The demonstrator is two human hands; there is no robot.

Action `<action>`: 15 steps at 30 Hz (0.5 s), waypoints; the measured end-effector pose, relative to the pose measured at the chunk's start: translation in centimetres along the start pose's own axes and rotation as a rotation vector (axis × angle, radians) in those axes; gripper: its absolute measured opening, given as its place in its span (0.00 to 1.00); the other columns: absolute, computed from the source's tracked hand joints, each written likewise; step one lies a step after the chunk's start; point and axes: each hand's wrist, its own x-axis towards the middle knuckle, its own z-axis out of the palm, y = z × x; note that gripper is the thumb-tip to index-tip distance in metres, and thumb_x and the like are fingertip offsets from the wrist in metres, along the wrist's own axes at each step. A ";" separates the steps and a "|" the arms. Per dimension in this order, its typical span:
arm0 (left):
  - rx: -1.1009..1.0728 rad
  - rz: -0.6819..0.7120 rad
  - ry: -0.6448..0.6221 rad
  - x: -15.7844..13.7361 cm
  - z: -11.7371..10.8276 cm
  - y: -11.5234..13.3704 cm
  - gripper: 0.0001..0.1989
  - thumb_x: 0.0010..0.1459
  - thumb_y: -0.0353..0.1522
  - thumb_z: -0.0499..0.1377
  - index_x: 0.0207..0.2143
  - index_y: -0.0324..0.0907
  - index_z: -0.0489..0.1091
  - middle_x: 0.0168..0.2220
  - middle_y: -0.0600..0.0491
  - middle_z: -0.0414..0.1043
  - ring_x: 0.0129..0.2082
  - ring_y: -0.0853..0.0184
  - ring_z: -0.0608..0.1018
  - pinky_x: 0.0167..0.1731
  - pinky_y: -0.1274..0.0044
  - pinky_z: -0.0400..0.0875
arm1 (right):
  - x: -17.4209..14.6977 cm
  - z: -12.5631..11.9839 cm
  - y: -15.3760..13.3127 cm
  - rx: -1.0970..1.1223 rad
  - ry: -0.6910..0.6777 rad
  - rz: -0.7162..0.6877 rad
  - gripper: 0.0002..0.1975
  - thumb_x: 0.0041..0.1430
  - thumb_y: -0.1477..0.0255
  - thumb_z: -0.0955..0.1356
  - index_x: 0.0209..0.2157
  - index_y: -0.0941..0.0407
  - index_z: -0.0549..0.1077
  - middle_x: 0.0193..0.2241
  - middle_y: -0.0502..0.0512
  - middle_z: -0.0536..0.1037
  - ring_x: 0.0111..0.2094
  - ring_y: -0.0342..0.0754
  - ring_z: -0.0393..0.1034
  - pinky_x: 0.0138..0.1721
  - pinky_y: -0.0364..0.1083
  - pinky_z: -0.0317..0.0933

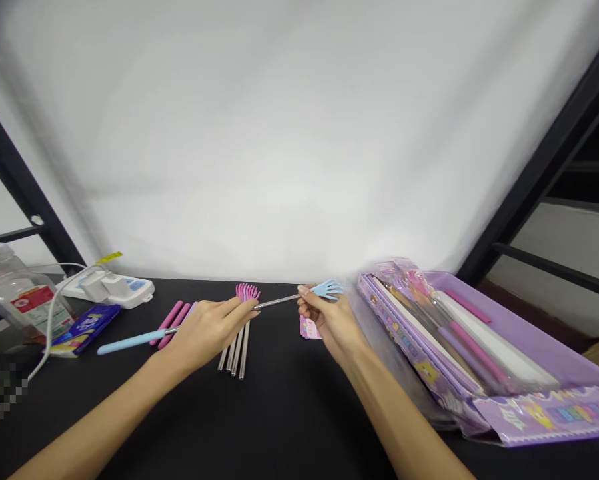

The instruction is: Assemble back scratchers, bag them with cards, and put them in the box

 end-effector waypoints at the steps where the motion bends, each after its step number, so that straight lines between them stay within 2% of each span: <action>1: -0.010 -0.004 -0.003 -0.3 0.0 -0.2 0.16 0.72 0.35 0.45 0.41 0.41 0.71 0.27 0.54 0.73 0.22 0.72 0.74 0.20 0.80 0.58 | 0.1 -0.3 -0.1 -0.002 0.016 -0.003 0.13 0.40 0.69 0.81 0.26 0.58 0.79 0.21 0.50 0.76 0.21 0.40 0.67 0.21 0.40 0.61; 5: -0.034 -0.048 -0.003 -1.5 -0.6 -2.7 0.15 0.71 0.39 0.48 0.41 0.42 0.72 0.27 0.55 0.74 0.21 0.71 0.75 0.21 0.78 0.59 | 1.4 -2.7 -1.3 0.084 0.158 -0.071 0.13 0.37 0.70 0.81 0.24 0.57 0.77 0.21 0.48 0.74 0.20 0.38 0.64 0.18 0.38 0.60; 7: -0.006 -0.050 0.016 -1.5 -0.9 -3.3 0.14 0.70 0.38 0.50 0.39 0.42 0.72 0.26 0.56 0.74 0.22 0.70 0.75 0.21 0.77 0.59 | 1.8 -3.5 -1.6 0.136 0.158 -0.067 0.13 0.38 0.70 0.81 0.25 0.57 0.78 0.21 0.47 0.73 0.20 0.37 0.63 0.18 0.37 0.61; 12: 0.079 -0.004 0.111 0.2 -1.1 -0.7 0.11 0.69 0.35 0.51 0.41 0.41 0.72 0.26 0.55 0.74 0.25 0.70 0.76 0.21 0.77 0.57 | 1.1 -1.8 -0.4 0.202 0.093 0.023 0.13 0.39 0.70 0.81 0.26 0.57 0.78 0.22 0.48 0.75 0.22 0.37 0.66 0.20 0.36 0.63; 15: 0.087 0.045 0.114 0.6 -0.9 0.7 0.11 0.70 0.35 0.51 0.42 0.40 0.72 0.26 0.55 0.74 0.25 0.69 0.76 0.21 0.77 0.55 | 0.5 -0.4 0.5 0.157 0.028 0.078 0.14 0.39 0.68 0.81 0.25 0.59 0.78 0.21 0.49 0.75 0.21 0.38 0.65 0.19 0.36 0.61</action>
